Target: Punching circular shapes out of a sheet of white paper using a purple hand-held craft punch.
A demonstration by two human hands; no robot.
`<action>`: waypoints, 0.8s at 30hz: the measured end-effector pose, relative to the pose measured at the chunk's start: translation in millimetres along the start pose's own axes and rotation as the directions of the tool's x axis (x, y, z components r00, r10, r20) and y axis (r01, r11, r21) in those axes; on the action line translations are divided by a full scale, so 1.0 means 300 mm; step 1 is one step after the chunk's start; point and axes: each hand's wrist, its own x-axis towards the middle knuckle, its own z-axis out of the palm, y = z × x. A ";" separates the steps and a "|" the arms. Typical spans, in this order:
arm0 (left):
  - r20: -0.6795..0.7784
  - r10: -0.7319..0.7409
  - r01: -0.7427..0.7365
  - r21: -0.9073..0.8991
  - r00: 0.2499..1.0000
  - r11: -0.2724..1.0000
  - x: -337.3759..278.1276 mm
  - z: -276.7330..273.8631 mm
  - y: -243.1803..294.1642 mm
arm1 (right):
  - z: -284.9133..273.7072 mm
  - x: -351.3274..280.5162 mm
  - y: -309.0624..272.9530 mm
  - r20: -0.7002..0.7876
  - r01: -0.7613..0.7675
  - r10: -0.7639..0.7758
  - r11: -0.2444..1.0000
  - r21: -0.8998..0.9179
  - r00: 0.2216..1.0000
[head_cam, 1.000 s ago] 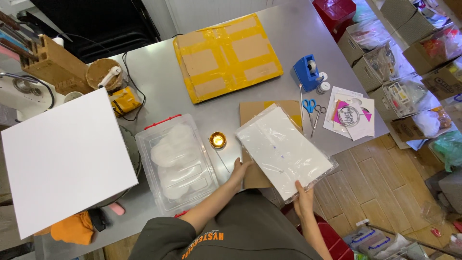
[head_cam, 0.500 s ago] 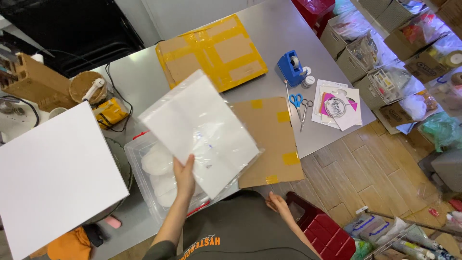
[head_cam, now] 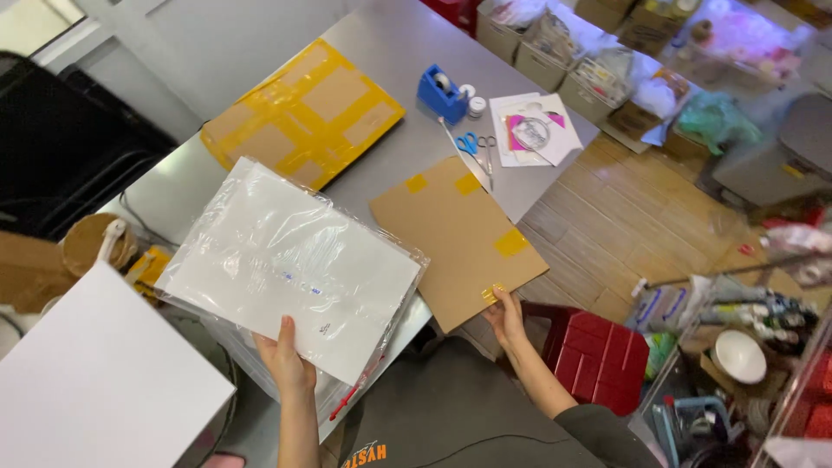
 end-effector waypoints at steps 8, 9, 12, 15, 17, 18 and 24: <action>0.344 -0.143 0.137 0.043 0.928 0.990 -0.020 -0.044 0.102 | -0.119 -0.583 0.193 -0.272 0.230 -0.200 0.969 0.084 0.941; 0.385 -0.164 0.163 0.034 0.908 0.986 -0.031 -0.052 0.108 | -0.138 -0.675 0.249 -0.295 0.287 -0.246 0.952 0.104 0.923; 0.554 -0.230 0.253 0.037 0.800 0.967 -0.096 -0.084 0.111 | -0.227 -0.952 0.454 -0.452 0.445 -0.316 0.870 0.212 0.834; 0.619 -0.329 0.329 0.118 0.714 0.937 -0.198 -0.064 0.111 | -0.303 -1.213 0.646 -0.606 0.464 -0.232 0.847 0.258 0.761; 0.676 -0.363 0.357 0.155 0.641 0.921 -0.246 -0.068 0.097 | -0.345 -1.362 0.824 -0.681 0.515 -0.198 0.803 0.299 0.705; 0.711 -0.363 0.369 0.156 0.602 0.916 -0.269 -0.059 0.084 | -0.364 -1.421 0.903 -0.717 0.544 -0.172 0.772 0.327 0.675; 0.789 -0.467 0.411 0.301 0.399 0.860 -0.393 -0.002 0.028 | -0.556 -1.578 1.436 -0.865 0.783 0.077 0.391 0.484 0.496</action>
